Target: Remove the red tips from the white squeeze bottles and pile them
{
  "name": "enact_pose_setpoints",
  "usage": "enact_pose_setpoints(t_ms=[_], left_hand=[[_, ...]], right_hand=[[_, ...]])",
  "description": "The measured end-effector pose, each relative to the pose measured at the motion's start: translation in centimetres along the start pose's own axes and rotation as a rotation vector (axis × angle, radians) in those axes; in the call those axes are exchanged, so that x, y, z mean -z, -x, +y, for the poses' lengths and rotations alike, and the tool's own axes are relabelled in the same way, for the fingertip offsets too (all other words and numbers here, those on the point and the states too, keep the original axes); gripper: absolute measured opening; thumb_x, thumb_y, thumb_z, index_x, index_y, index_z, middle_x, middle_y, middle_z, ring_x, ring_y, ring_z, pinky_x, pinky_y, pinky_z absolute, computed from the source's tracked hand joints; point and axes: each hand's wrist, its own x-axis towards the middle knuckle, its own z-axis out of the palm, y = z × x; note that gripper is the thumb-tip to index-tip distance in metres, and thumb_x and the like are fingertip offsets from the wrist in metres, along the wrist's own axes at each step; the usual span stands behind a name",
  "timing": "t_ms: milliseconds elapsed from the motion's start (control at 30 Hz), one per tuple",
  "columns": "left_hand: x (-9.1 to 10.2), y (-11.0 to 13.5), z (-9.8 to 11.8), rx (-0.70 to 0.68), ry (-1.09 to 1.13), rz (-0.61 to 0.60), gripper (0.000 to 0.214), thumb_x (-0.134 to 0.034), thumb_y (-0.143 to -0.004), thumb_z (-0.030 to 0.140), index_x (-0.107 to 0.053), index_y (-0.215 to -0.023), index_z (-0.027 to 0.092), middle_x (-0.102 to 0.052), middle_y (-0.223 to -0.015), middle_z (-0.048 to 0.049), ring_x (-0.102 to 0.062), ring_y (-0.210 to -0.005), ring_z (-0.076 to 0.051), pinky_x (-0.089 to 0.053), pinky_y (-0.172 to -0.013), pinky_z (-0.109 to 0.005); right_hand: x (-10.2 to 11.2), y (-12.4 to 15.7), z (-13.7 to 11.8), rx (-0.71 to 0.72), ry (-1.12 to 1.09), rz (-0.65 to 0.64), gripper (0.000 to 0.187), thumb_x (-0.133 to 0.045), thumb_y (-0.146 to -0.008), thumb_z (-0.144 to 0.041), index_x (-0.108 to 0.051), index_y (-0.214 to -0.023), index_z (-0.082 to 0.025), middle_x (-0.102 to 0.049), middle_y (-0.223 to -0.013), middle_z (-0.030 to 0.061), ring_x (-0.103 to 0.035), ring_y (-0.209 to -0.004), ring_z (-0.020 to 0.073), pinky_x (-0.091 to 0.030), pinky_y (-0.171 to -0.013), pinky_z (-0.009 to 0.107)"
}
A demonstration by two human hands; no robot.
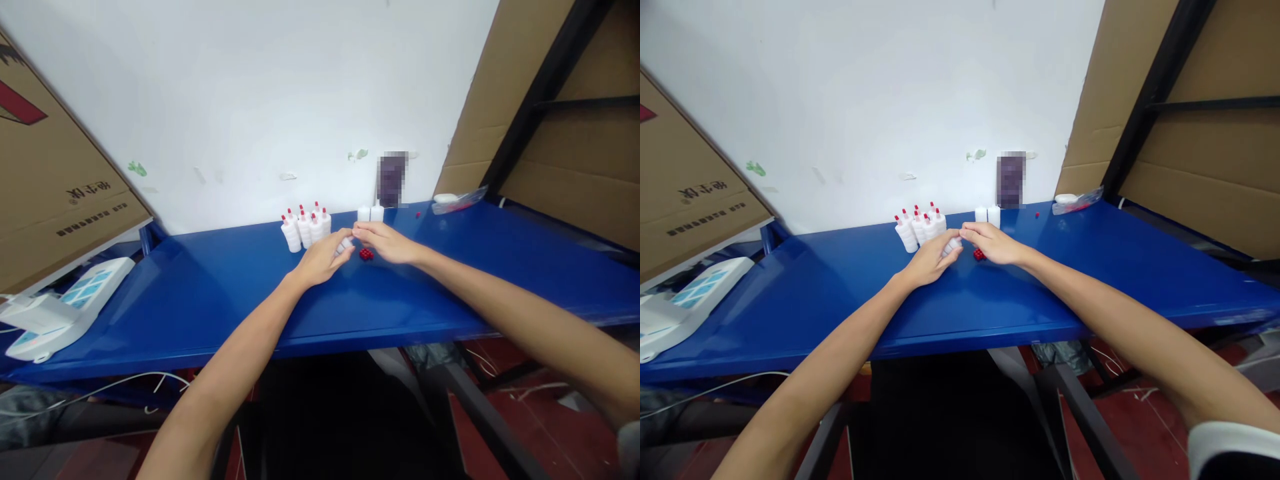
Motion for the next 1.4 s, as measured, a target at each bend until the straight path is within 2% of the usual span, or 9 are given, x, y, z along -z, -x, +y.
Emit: enact_pose_setpoints(t_ms=[133, 233, 300, 367, 533, 633, 833, 1133, 1400], left_hand=[[0.3, 0.2, -0.5, 0.016, -0.094, 0.037, 0.038, -0.047, -0.102, 0.039, -0.052, -0.136, 0.022, -0.065, -0.132, -0.0117, -0.064, -0.117, -0.026, -0.050, -0.101, -0.041], [0.6, 0.4, -0.6, 0.035, -0.080, 0.087, 0.038, -0.046, -0.103, 0.039, -0.051, -0.135, 0.019, -0.066, -0.128, -0.0133, -0.065, -0.114, -0.026, -0.050, -0.100, -0.040], [0.8, 0.4, -0.5, 0.052, -0.078, 0.088, 0.038, -0.046, -0.103, 0.040, -0.050, -0.134, 0.018, -0.067, -0.124, -0.0133, -0.066, -0.109, -0.026, -0.050, -0.096, -0.039], [0.8, 0.4, -0.3, 0.060, -0.084, 0.070, 0.038, -0.046, -0.103, 0.041, -0.050, -0.133, 0.019, -0.068, -0.121, -0.0125, -0.066, -0.104, -0.025, -0.050, -0.092, -0.039], [0.8, 0.4, -0.2, 0.071, -0.090, 0.043, 0.037, -0.044, -0.103, 0.043, -0.050, -0.131, 0.020, -0.069, -0.113, -0.0105, -0.066, -0.096, -0.024, -0.049, -0.084, -0.037], [0.8, 0.4, -0.2, 0.085, -0.086, 0.032, 0.038, -0.044, -0.103, 0.045, -0.050, -0.131, 0.020, -0.069, -0.110, -0.0094, -0.065, -0.093, -0.023, -0.049, -0.083, -0.036], [0.8, 0.4, -0.3, 0.095, -0.087, 0.017, 0.039, -0.043, -0.103, 0.046, -0.051, -0.131, 0.020, -0.069, -0.110, -0.0100, -0.066, -0.095, -0.024, -0.050, -0.086, -0.038], [0.8, 0.5, -0.1, 0.097, -0.090, -0.009, 0.041, -0.042, -0.103, 0.048, -0.051, -0.132, 0.020, -0.070, -0.112, -0.0106, -0.067, -0.097, -0.027, -0.051, -0.089, -0.040], [0.9, 0.5, -0.1, 0.096, -0.099, -0.024, 0.041, -0.042, -0.103, 0.047, -0.051, -0.132, 0.020, -0.070, -0.113, -0.0107, -0.067, -0.098, -0.026, -0.051, -0.087, -0.040]], right_hand=[[0.8, -0.5, 1.0, -0.063, -0.197, 0.081, 0.041, -0.042, -0.097, -0.052, -0.027, -0.068, -0.026, -0.021, -0.062, -0.0063, -0.021, -0.052, 0.0124, -0.025, -0.051, 0.029], [2.4, -0.2, 1.5, -0.034, 0.011, 0.177, 0.035, -0.038, -0.097, -0.042, -0.026, -0.067, -0.027, -0.027, -0.061, -0.0040, -0.028, -0.054, 0.0144, -0.029, -0.054, 0.030], [3.5, 0.2, 1.8, -0.007, 0.293, 0.111, 0.027, -0.037, -0.096, -0.037, -0.037, -0.072, -0.025, -0.043, -0.067, -0.0004, -0.043, -0.063, 0.0175, -0.036, -0.063, 0.032], [4.2, 0.5, 2.2, -0.029, 0.514, 0.015, 0.017, -0.039, -0.095, -0.032, -0.045, -0.080, -0.024, -0.054, -0.074, 0.0016, -0.051, -0.070, 0.0196, -0.039, -0.069, 0.033], [4.4, 0.6, 3.1, -0.153, 0.744, -0.177, 0.008, -0.049, -0.090, -0.027, -0.055, -0.091, -0.022, -0.063, -0.075, 0.0027, -0.056, -0.068, 0.0198, -0.036, -0.064, 0.031], [4.3, 0.6, 3.0, -0.181, 0.772, -0.215, 0.009, -0.052, -0.090, -0.029, -0.059, -0.092, -0.022, -0.063, -0.072, 0.0026, -0.056, -0.064, 0.0191, -0.034, -0.061, 0.031], [4.0, 0.6, 2.5, -0.215, 0.820, -0.236, 0.020, -0.049, -0.093, -0.032, -0.058, -0.079, -0.022, -0.064, -0.071, 0.0033, -0.056, -0.063, 0.0183, -0.032, -0.059, 0.031], [4.0, 0.5, 2.1, -0.272, 0.845, -0.280, 0.014, -0.049, -0.092, -0.034, -0.056, -0.093, -0.021, -0.066, -0.080, 0.0057, -0.059, -0.071, 0.0202, -0.033, -0.062, 0.030], [3.7, 0.4, 1.6, -0.245, 0.763, -0.298, 0.008, -0.050, -0.088, -0.026, -0.056, -0.091, -0.021, -0.064, -0.079, 0.0048, -0.056, -0.071, 0.0195, -0.034, -0.065, 0.030]])
